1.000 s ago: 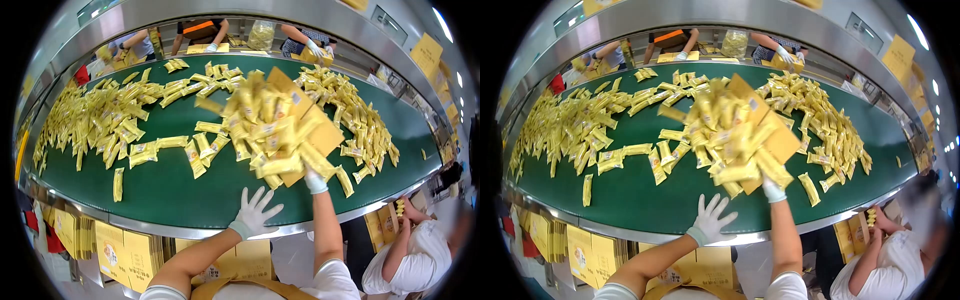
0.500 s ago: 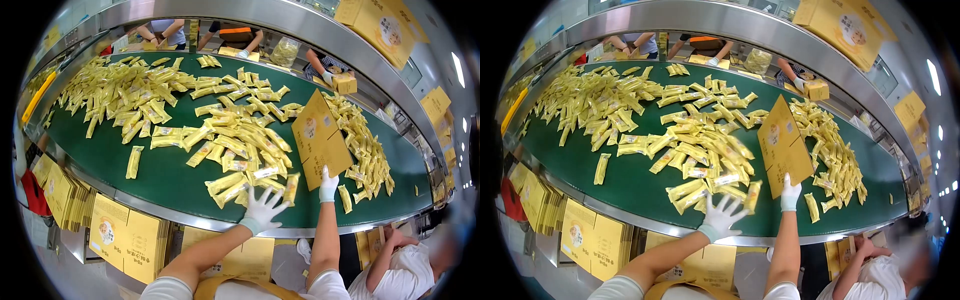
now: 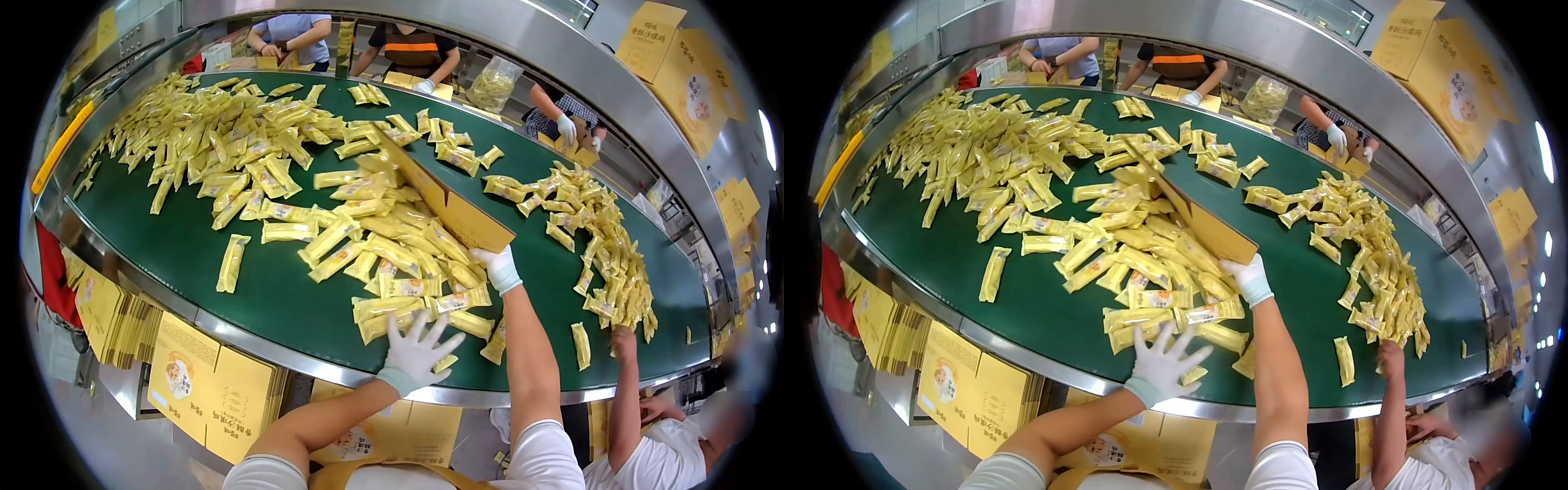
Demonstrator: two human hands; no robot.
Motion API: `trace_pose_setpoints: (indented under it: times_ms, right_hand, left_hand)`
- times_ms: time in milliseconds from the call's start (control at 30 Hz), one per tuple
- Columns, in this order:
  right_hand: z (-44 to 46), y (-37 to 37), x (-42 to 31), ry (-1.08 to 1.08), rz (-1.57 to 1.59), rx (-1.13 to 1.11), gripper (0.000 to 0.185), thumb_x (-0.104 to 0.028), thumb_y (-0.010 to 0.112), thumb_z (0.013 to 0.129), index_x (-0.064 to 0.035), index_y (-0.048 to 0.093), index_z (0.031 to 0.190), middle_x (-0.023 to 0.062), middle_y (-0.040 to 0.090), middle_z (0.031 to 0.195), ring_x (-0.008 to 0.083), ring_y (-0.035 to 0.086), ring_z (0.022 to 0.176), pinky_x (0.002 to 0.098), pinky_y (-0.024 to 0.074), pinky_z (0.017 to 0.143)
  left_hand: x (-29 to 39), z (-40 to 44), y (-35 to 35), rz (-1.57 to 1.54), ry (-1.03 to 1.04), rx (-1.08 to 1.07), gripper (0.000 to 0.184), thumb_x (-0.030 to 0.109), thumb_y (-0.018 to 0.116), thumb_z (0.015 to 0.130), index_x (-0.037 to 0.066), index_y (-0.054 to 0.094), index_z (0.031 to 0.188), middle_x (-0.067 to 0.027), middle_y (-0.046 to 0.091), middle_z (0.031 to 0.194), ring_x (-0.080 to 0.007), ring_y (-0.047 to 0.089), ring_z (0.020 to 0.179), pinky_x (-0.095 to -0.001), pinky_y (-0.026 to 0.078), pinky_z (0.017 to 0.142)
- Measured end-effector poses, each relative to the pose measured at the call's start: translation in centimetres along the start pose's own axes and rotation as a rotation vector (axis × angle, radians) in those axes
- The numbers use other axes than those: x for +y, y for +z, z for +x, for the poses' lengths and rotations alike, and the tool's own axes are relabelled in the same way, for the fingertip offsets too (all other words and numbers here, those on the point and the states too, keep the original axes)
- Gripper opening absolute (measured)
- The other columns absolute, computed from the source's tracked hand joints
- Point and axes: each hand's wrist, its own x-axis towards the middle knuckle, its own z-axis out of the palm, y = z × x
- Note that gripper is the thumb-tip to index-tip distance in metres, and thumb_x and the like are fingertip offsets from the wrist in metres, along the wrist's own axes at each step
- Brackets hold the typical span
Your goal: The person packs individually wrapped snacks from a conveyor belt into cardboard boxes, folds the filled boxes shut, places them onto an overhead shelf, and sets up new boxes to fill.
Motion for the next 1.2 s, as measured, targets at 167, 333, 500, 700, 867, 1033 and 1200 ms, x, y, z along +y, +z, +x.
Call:
trace_pose_setpoints:
  times_ms: [167, 333, 500, 700, 867, 1033, 1200]
  right_hand:
    - [-1.8, 3.1, -3.0, 0.009, -0.163, -0.227, 0.035, -0.001, 0.071, 0.084, 0.0018, 0.070, 0.119, 0.0085, 0.073, 0.110, 0.0127, 0.064, 0.096, 0.0291, 0.0523, 0.087]
    - [-4.1, 4.6, -5.2, -0.099, -0.179, -0.427, 0.035, 0.002, 0.065, 0.089, 0.0023, 0.067, 0.124, 0.0125, 0.071, 0.120, 0.0163, 0.065, 0.108, 0.0286, 0.0508, 0.095]
    - [-12.1, 0.4, -10.4, -0.207, -0.345, -0.115, 0.030, 0.002, 0.063, 0.089, 0.0029, 0.070, 0.119, 0.0149, 0.073, 0.116, 0.0210, 0.068, 0.106, 0.0309, 0.0518, 0.092]
    - [-26.2, -4.3, -6.5, -0.255, -0.306, 0.646, 0.026, -0.002, 0.063, 0.095, 0.0113, 0.063, 0.118, 0.0176, 0.070, 0.116, 0.0228, 0.067, 0.103, 0.0360, 0.0514, 0.092]
    - [-31.2, 0.5, -2.2, -0.002, -0.447, 0.617, 0.032, -0.002, 0.065, 0.093, 0.0073, 0.064, 0.123, 0.0151, 0.070, 0.115, 0.0210, 0.066, 0.103, 0.0336, 0.0497, 0.094]
    - [-27.8, 7.4, -3.1, -0.189, -0.326, 0.363, 0.040, -0.003, 0.065, 0.093, 0.0041, 0.061, 0.132, 0.0165, 0.065, 0.129, 0.0221, 0.061, 0.116, 0.0310, 0.0445, 0.103]
    - [-28.0, 4.7, -3.6, -0.128, -0.158, 0.668, 0.023, -0.007, 0.068, 0.095, 0.0040, 0.066, 0.115, 0.0109, 0.072, 0.110, 0.0156, 0.063, 0.093, 0.0312, 0.0504, 0.086]
  left_hand:
    - [-1.9, -2.2, -1.9, 0.020, -0.124, -0.072, 0.074, 0.068, 0.062, 0.079, 0.042, 0.046, 0.147, -0.0083, 0.032, 0.161, -0.0391, 0.029, 0.144, -0.0839, 0.015, 0.098]
    - [-2.2, -3.6, -1.7, 0.009, -0.116, -0.069, 0.078, 0.071, 0.063, 0.078, 0.040, 0.046, 0.147, -0.0099, 0.034, 0.159, -0.0393, 0.029, 0.145, -0.0835, 0.012, 0.100]
    - [-2.1, -5.9, -2.0, -0.018, -0.091, -0.007, 0.080, 0.072, 0.065, 0.075, 0.038, 0.050, 0.145, -0.0112, 0.035, 0.158, -0.0391, 0.031, 0.144, -0.0827, 0.010, 0.101]
    - [-1.8, -7.6, -2.7, 0.014, -0.172, 0.041, 0.080, 0.071, 0.063, 0.078, 0.036, 0.047, 0.147, -0.0095, 0.034, 0.159, -0.0363, 0.030, 0.144, -0.0810, 0.011, 0.104]
    - [-1.5, -7.3, -2.2, 0.025, -0.131, 0.117, 0.066, 0.067, 0.063, 0.081, 0.038, 0.055, 0.140, -0.0121, 0.035, 0.158, -0.0420, 0.031, 0.144, -0.0821, 0.009, 0.104]
    - [-1.6, -7.3, -1.9, 0.079, -0.121, 0.120, 0.054, 0.055, 0.063, 0.086, 0.040, 0.057, 0.138, -0.0133, 0.033, 0.159, -0.0398, 0.028, 0.146, -0.0798, 0.011, 0.106]
    - [-1.9, -9.8, -3.4, -0.027, -0.097, 0.142, 0.074, 0.051, 0.068, 0.085, 0.028, 0.043, 0.150, -0.0159, 0.033, 0.159, -0.0367, 0.029, 0.147, -0.0701, 0.014, 0.114]
